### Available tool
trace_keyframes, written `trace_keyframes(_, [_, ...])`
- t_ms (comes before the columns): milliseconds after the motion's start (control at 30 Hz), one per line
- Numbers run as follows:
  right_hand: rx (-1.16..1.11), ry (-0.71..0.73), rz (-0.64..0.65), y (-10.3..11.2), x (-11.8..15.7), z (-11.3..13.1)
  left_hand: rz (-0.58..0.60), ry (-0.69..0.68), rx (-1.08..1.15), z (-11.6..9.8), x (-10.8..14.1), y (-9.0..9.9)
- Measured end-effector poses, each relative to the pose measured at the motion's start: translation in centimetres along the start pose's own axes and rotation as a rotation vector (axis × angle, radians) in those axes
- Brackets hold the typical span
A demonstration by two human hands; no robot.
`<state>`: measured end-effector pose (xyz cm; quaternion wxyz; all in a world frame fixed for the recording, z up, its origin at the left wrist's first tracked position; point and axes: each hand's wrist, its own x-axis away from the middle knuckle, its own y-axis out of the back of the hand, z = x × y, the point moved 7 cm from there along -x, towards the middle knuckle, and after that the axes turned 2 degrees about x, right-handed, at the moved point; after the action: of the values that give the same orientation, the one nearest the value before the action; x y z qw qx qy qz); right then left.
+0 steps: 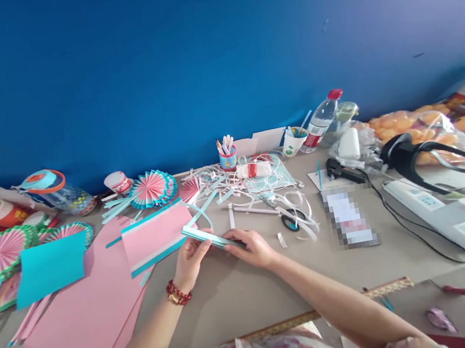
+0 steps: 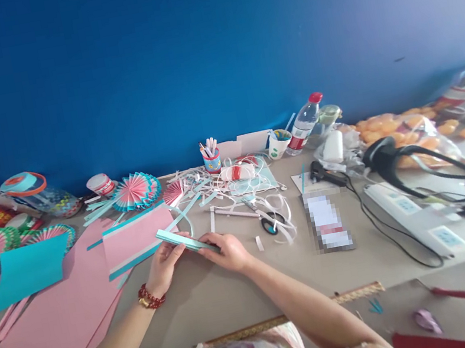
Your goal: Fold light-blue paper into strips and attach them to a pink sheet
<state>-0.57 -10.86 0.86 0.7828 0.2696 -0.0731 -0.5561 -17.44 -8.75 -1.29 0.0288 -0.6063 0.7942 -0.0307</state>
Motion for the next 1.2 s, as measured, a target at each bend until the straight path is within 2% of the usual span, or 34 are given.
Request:
trace_keyframes(267, [0.045, 0.019, -0.030, 0.1, -0.1, -0.2, 0.112, 0.011, -0.105, -0.6, -0.3, -1.2])
trace_keyframes(433, [0.052, 0.023, -0.012, 0.0, -0.1, -0.3, 0.088, 0.002, -0.130, -0.4, 0.0, -0.9])
trace_keyframes(633, [0.085, 0.142, -0.007, -0.1, -0.1, 0.6, 0.099, -0.001, -0.166, -0.4, 0.3, -0.8])
trace_keyframes(733, [0.090, 0.179, -0.034, -0.1, 0.1, 0.9, 0.156, -0.010, -0.196, -0.6, 0.4, -1.4])
trace_keyframes(833, [0.106, 0.198, -0.036, -0.2, 0.2, 1.1, 0.232, -0.047, -0.317, -0.8, 0.8, -2.1])
trace_keyframes(900, [0.109, 0.188, -0.030, -0.2, 0.2, 1.2, 0.238, -0.044, -0.352, -0.7, 1.1, -2.2])
trace_keyframes(1067, [0.165, 0.212, -0.012, -0.2, 0.4, 2.2, 0.169, 0.020, -0.244, -0.6, 1.6, -1.8])
trace_keyframes(1133, [0.190, 0.244, 0.013, -0.4, 0.6, 3.0, 0.204, -0.006, -0.202, -1.2, 1.8, -2.2])
trace_keyframes(1200, [0.204, 0.215, 0.023, -0.3, 0.7, 3.4, 0.240, -0.013, -0.166, -1.9, 1.9, -2.4])
